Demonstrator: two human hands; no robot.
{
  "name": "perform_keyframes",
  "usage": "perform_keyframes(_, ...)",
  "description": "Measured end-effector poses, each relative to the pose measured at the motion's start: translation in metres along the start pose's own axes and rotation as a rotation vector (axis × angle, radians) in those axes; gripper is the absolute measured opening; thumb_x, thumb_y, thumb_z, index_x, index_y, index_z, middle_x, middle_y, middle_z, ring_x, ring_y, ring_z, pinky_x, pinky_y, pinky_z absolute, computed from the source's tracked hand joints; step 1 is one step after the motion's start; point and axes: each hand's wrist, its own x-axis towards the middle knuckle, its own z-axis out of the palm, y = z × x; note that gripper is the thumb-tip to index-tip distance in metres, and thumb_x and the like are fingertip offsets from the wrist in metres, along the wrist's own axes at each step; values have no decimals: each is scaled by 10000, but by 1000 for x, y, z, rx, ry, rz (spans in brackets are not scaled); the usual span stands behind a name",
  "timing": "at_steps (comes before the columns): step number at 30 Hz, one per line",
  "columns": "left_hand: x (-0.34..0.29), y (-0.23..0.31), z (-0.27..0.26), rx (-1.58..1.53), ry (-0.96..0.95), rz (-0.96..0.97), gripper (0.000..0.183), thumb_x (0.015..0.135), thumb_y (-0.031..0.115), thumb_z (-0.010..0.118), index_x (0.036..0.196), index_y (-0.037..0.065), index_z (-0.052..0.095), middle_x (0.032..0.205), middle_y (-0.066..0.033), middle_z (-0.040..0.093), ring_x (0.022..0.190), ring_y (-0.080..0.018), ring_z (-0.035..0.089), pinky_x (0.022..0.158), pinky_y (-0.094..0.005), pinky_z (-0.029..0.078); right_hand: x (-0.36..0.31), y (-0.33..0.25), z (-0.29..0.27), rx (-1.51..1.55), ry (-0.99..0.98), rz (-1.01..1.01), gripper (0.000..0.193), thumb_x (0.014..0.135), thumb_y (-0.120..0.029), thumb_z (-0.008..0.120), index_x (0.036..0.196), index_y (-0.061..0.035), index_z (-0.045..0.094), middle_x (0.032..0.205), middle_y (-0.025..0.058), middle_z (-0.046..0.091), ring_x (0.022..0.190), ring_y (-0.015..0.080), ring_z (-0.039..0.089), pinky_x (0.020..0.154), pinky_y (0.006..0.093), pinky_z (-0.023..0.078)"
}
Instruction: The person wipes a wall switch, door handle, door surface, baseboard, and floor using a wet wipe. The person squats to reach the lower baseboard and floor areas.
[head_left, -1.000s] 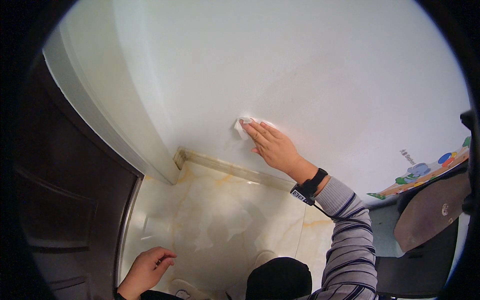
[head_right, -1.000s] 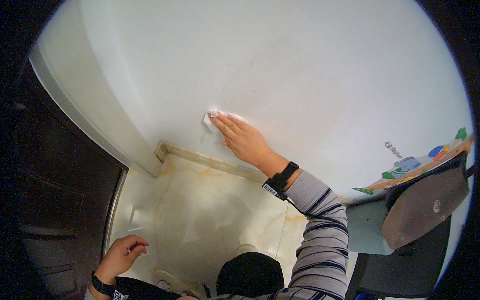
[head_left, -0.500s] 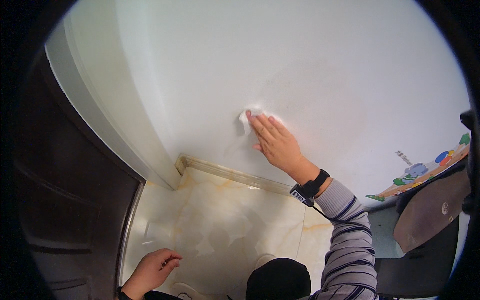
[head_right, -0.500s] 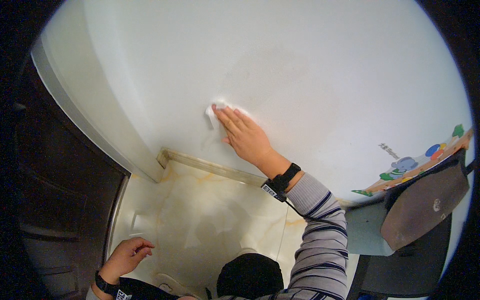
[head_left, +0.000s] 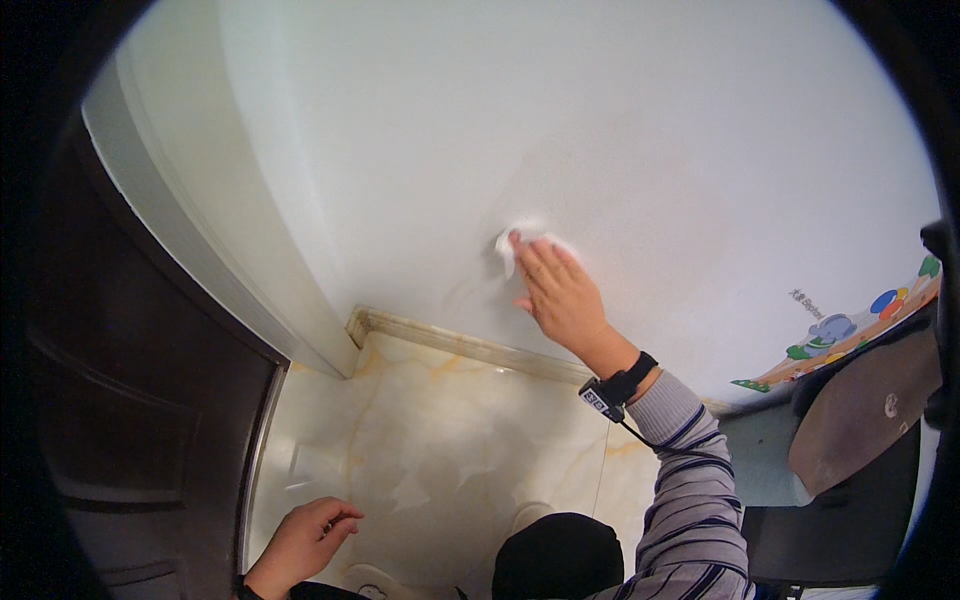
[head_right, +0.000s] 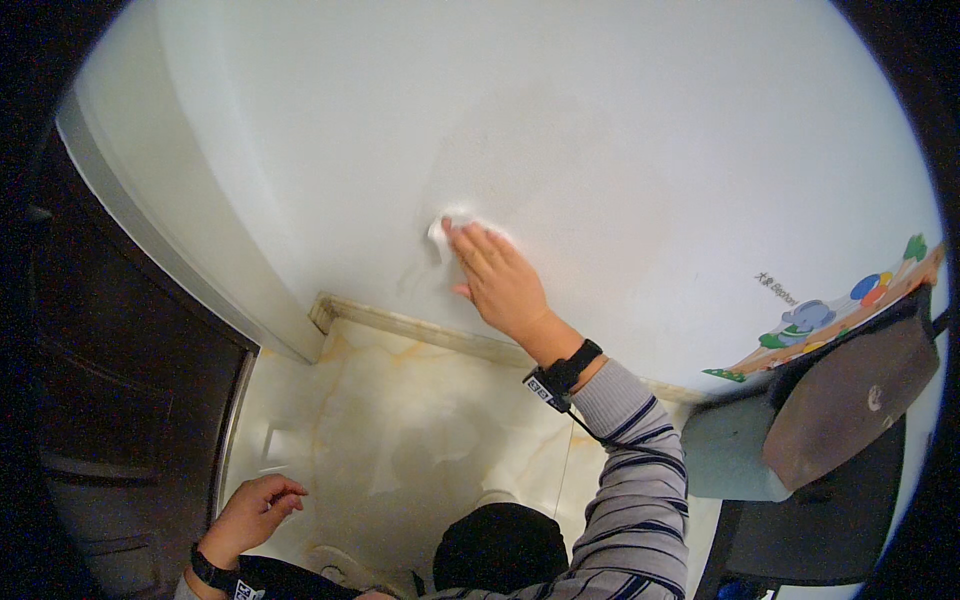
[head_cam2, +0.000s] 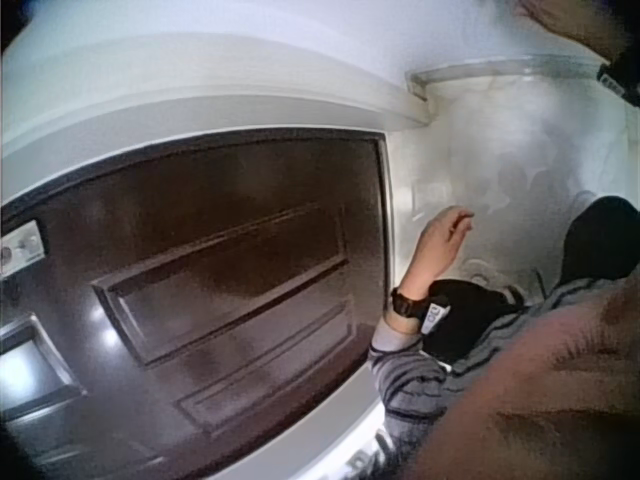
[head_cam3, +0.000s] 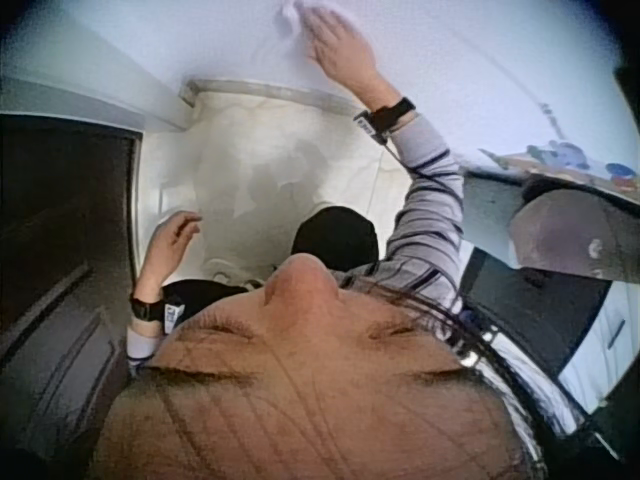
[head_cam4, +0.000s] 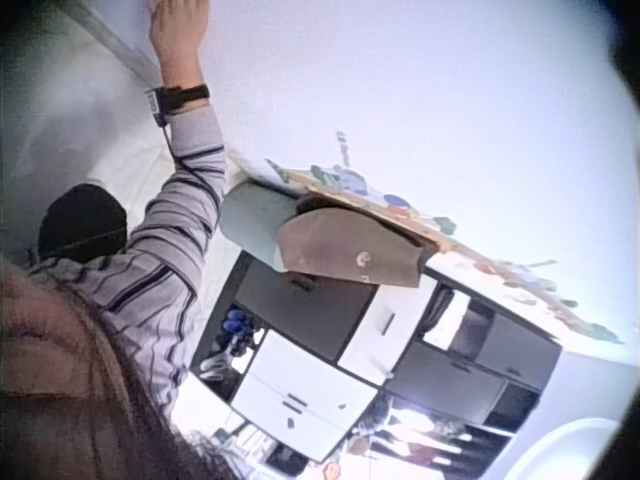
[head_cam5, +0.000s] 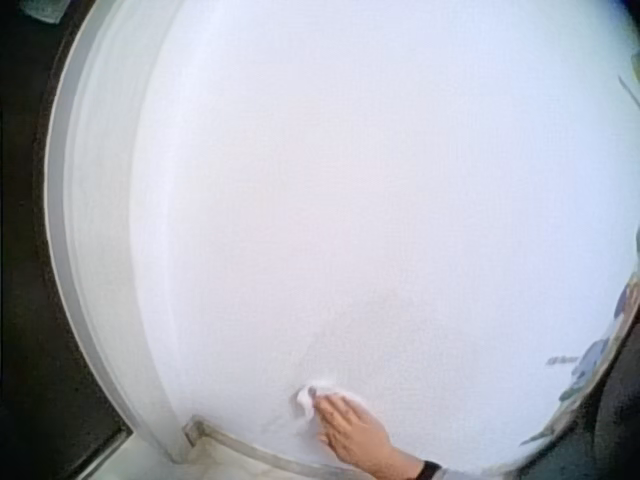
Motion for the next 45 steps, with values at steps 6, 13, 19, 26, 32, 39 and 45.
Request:
perform_keyframes(6,2,-4,1,46,12,37,144,965,80,603,1068,0,665,920,-109,703,873,-184,703,747,-310,542,4,22,-27,20,55,45,542,944,-431,541,1163,57,625,1532,149,421,1370,328,443,1128,450,344)
perform_keyframes(13,11,-6,6,-80,0,-74,152,969,52,578,1082,-21,649,895,-91,694,826,-153,662,737,-283,525,-2,18,-20,25,203,223,588,920,-441,568,1253,44,576,1540,142,408,1365,345,435,1130,466,337)
perform_keyframes(19,21,-23,11,-66,-16,-49,162,978,31,545,1095,-34,635,852,-85,685,784,-133,630,730,-270,515,-101,25,8,157,-60,196,624,857,-415,632,1350,-43,541,1500,59,458,1327,264,475,1099,392,383)
perform_keyframes(26,35,-26,14,78,-83,81,189,998,103,569,1152,8,626,913,-85,668,795,-208,631,719,-304,504,-190,132,-64,-173,393,679,616,1025,-487,404,1250,57,583,1508,377,296,1430,548,232,1166,598,203)
perform_keyframes(32,48,-8,29,44,-64,-1,144,971,29,566,1076,-35,642,848,-104,688,786,-151,652,725,-283,521,-137,89,-18,-134,497,565,678,1039,-534,317,1407,9,485,1561,324,250,1471,508,176,1174,605,171)
perform_keyframes(39,44,13,35,128,-81,34,146,960,30,589,1081,-23,652,875,-121,697,815,-175,684,723,-294,530,-65,7,20,188,91,117,542,857,-477,597,1113,0,634,1516,94,453,1284,293,505,1115,453,361)
perform_keyframes(45,40,4,31,127,-85,10,147,956,31,592,1078,-20,656,925,-125,696,832,-189,694,729,-302,541,-80,49,-8,-56,350,410,623,968,-537,492,1147,46,621,1527,228,395,1435,351,354,1167,504,260)
